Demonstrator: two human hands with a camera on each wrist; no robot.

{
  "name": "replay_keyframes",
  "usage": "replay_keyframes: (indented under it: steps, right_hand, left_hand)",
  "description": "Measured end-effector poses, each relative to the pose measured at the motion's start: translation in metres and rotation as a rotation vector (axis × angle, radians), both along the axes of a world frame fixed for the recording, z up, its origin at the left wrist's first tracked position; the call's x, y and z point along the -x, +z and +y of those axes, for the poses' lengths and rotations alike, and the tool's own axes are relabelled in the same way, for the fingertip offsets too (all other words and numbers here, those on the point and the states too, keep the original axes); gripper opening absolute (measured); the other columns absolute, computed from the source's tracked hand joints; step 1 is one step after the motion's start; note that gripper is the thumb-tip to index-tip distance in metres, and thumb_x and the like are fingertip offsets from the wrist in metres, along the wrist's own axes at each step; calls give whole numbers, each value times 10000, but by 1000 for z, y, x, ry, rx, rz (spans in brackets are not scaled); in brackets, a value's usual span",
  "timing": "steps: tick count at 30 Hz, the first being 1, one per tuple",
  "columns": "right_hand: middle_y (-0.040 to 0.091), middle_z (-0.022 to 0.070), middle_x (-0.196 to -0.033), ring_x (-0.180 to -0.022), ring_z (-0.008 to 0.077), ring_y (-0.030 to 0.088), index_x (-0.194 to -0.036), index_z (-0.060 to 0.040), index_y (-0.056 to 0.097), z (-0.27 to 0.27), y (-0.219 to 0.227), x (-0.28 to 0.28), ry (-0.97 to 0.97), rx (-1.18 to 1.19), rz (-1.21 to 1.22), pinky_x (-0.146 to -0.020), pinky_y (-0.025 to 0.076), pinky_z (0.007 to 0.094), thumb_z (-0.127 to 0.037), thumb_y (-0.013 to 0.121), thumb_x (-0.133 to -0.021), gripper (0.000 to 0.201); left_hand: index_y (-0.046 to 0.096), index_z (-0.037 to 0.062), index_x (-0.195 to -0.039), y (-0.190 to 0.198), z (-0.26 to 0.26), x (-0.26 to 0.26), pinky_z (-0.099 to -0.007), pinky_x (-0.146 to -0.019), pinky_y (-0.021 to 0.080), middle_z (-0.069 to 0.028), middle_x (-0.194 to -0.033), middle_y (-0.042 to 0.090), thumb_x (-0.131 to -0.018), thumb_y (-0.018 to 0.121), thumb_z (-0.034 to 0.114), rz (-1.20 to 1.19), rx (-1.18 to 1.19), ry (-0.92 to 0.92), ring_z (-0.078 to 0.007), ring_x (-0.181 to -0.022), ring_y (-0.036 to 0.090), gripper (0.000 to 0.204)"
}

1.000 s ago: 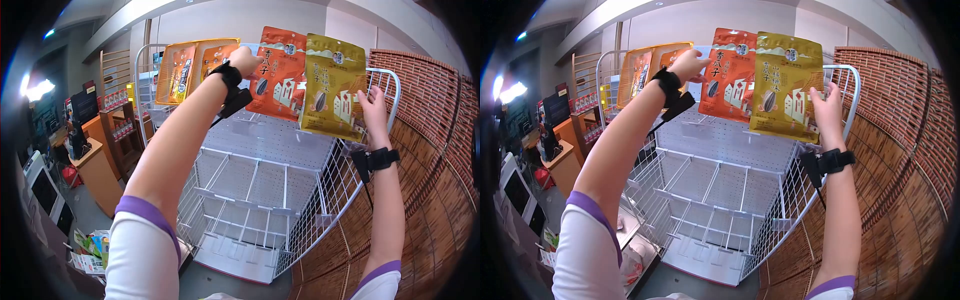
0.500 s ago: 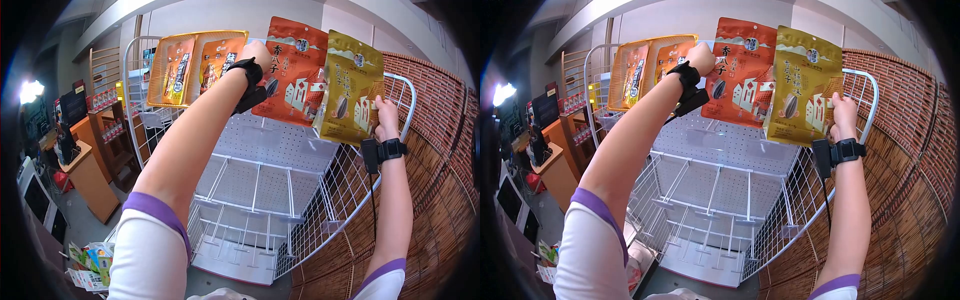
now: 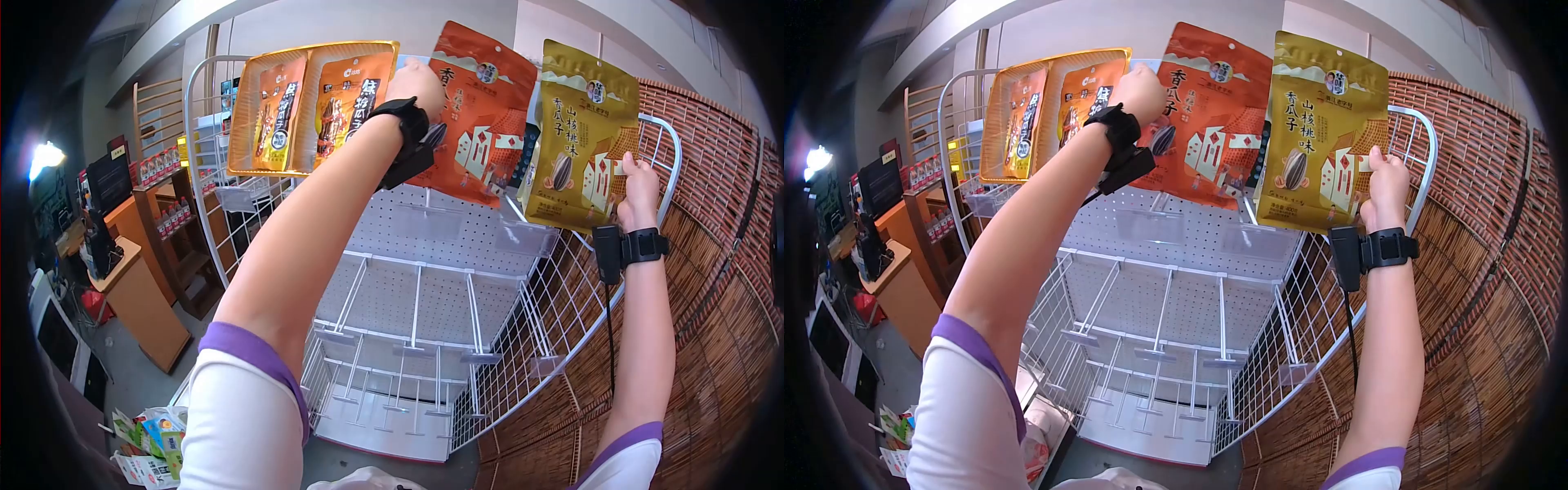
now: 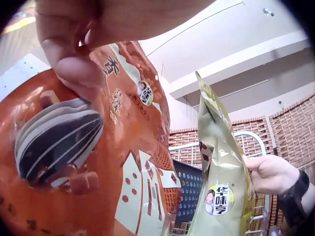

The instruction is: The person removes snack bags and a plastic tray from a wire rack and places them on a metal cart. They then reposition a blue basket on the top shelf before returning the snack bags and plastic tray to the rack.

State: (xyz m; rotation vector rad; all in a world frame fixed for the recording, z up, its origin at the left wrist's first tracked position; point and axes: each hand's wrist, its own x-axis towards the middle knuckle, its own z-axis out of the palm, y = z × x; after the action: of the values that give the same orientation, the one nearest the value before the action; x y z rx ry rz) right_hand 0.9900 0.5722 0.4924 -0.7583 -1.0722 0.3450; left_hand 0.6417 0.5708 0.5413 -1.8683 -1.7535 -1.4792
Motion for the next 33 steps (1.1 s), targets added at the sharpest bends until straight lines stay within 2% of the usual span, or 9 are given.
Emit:
replay_keyframes:
  steps: [6,11,15,19,21,26,29,30,33]
  right_hand:
    - [571,64,-866,-800,145,503,-908,12,540,2,0,1,61,-37,18,-771,412,321,-189,547,-928,203]
    - [573,68,-893,-802,150,511,-939,9,546,-4,1,6,74,-65,62,-773,422,329,-175,540,-933,184]
    - [584,81,-903,-822,171,543,-980,18,544,-1,6,-1,89,-105,159,-773,449,350,-150,530,-935,174]
    - [588,89,-880,-762,168,547,-950,32,545,3,9,5,102,-139,168,-725,453,326,-141,547,-925,176]
    - [596,94,-845,-742,164,553,-906,41,554,12,10,4,-17,-96,97,-700,449,316,-131,556,-915,172]
    - [617,138,-841,-702,202,571,-895,68,567,29,19,21,-23,-93,168,-658,457,346,-116,566,-901,184]
    - [626,161,-827,-683,210,567,-854,67,582,29,25,35,-258,-60,-18,-642,448,364,-134,593,-884,203]
    - [623,152,-798,-672,208,565,-836,62,582,38,27,35,-325,-69,-41,-635,446,366,-138,596,-883,207]
    - [621,148,-793,-668,210,560,-831,62,574,35,24,45,-315,-56,-4,-636,447,367,-137,593,-883,206]
  left_hand:
    - [436,-129,-1089,-4,-5,13,-392,-854,498,-308,-1045,598,-786,584,71,-122,-28,-13,-381,-1020,601,392]
    - [409,-142,-1084,-4,-13,5,-399,-838,503,-323,-1028,595,-796,553,48,97,-23,6,-389,-1006,604,374]
    - [397,-148,-1079,-7,-12,1,-390,-823,511,-325,-1008,598,-797,545,43,89,-75,49,-387,-985,613,371]
    - [419,-148,-1049,-13,-19,7,-440,-886,463,-381,-1042,548,-806,493,67,56,-101,2,-457,-1037,553,334]
    - [423,-123,-1072,-12,-17,10,-402,-854,497,-330,-1028,588,-803,539,54,19,-84,61,-390,-1007,601,342]
    - [419,-113,-1075,-11,-9,19,-420,-878,483,-353,-1061,564,-809,511,41,-38,-18,33,-427,-1038,574,321]
    - [416,-103,-1072,-13,-6,24,-429,-885,476,-359,-1052,563,-810,507,42,-121,-30,-80,-436,-1035,571,313]
    - [414,-96,-1068,-16,-5,23,-439,-885,471,-360,-1044,563,-813,500,44,-30,-76,22,-441,-1030,570,303]
    - [413,-98,-1072,-18,4,29,-444,-887,468,-363,-1039,561,-816,495,44,-108,-51,-61,-440,-1035,566,304]
